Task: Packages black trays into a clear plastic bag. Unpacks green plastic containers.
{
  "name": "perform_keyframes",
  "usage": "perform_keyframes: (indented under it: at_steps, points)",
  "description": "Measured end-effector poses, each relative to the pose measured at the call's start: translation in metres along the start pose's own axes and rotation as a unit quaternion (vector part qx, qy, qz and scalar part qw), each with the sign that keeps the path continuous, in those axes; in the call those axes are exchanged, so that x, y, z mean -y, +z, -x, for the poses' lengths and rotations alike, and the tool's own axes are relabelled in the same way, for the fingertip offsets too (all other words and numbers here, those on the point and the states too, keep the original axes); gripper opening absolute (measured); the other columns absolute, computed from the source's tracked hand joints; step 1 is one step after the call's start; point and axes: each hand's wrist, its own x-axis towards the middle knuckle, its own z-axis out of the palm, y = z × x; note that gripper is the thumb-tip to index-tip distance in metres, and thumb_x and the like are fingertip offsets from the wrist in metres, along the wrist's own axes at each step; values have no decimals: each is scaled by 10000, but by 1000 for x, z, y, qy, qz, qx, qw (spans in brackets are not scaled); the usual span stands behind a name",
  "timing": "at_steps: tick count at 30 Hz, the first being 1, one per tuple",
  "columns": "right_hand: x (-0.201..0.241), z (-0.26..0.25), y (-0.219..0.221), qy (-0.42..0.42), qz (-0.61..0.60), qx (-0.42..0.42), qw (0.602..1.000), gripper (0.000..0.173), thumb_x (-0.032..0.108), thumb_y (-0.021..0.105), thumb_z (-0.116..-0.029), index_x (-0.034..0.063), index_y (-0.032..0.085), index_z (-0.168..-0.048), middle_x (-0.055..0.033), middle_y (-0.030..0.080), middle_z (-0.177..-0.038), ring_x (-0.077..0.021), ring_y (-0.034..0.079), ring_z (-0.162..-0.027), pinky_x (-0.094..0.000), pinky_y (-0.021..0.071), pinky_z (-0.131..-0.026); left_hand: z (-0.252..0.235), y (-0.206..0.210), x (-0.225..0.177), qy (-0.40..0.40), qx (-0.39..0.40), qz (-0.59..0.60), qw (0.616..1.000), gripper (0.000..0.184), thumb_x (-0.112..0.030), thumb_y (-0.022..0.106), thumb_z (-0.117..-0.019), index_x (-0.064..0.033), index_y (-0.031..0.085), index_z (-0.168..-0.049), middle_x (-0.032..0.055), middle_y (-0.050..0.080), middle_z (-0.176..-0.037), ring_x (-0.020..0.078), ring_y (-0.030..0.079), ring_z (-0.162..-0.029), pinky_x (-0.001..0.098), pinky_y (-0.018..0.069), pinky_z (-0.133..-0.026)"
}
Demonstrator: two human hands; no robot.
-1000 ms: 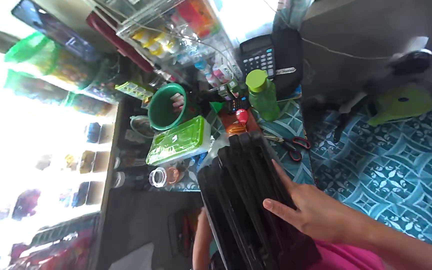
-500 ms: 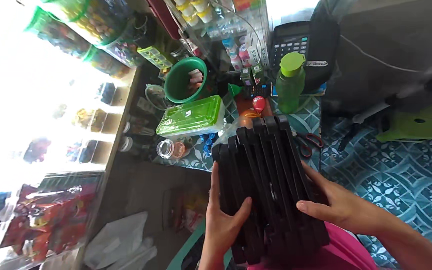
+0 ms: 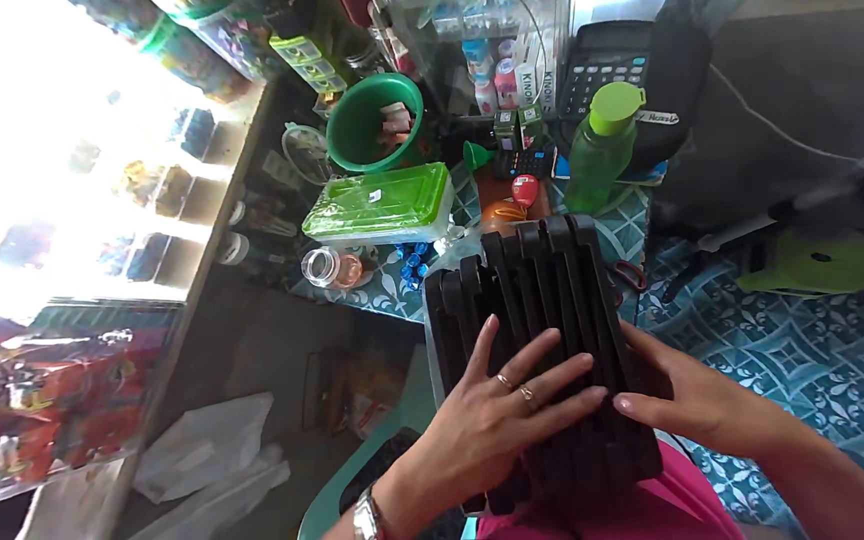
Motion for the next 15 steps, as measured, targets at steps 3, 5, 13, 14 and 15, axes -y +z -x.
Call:
perform_keyframes:
  at_steps: [3, 5, 13, 14, 15]
  points:
    - [4, 3, -6, 11, 4, -32, 999, 943, 246, 744, -834, 86, 245, -1618, 21, 557, -1479, -41, 642, -1197, -224, 579, -956, 5, -7, 14, 21, 14, -24, 999, 411, -90, 399, -1061, -276, 608, -1362, -21, 568, -1485, 289, 384, -1481, 690, 204, -1169]
    - [3, 5, -7, -2, 15, -39, 999, 894, 227, 718, -863, 88, 259, -1618, 6, 539, -1506, -49, 638, -1213, -227, 576, -970, 12, -9, 23, 24, 2, -39, 999, 366, -128, 376, -1073, -275, 593, -1328, -21, 578, -1462, 275, 387, -1475, 640, 206, -1190]
    - [-1, 2, -6, -15, 36, -43, 998, 879, 273, 692, -863, 144, 262, -1619, -19, 527, -1503, -52, 624, -1224, -234, 570, -967, 14, -8, 29, 18, -6, -34, 999, 355, -158, 347, -1083, -287, 587, -1311, -40, 568, -1461, 256, 370, -1481, 583, 179, -1224]
    - [-4, 3, -4, -36, 64, -54, 996, 872, 286, 670, -873, 169, 251, -1629, -19, 500, -1532, -48, 608, -1247, -239, 562, -978, 13, -7, 28, 18, -6, -34, 999, 357, -155, 347, -1083, -286, 591, -1309, -40, 568, -1462, 253, 372, -1480, 576, 182, -1226]
    - [-7, 3, -1, -76, 106, -67, 989, 836, 285, 638, -898, 188, 255, -1635, -34, 459, -1569, -52, 577, -1289, -249, 546, -1002, 12, -7, 28, 18, -9, -34, 999, 360, -152, 350, -1080, -284, 596, -1307, -38, 571, -1460, 251, 377, -1477, 570, 188, -1226]
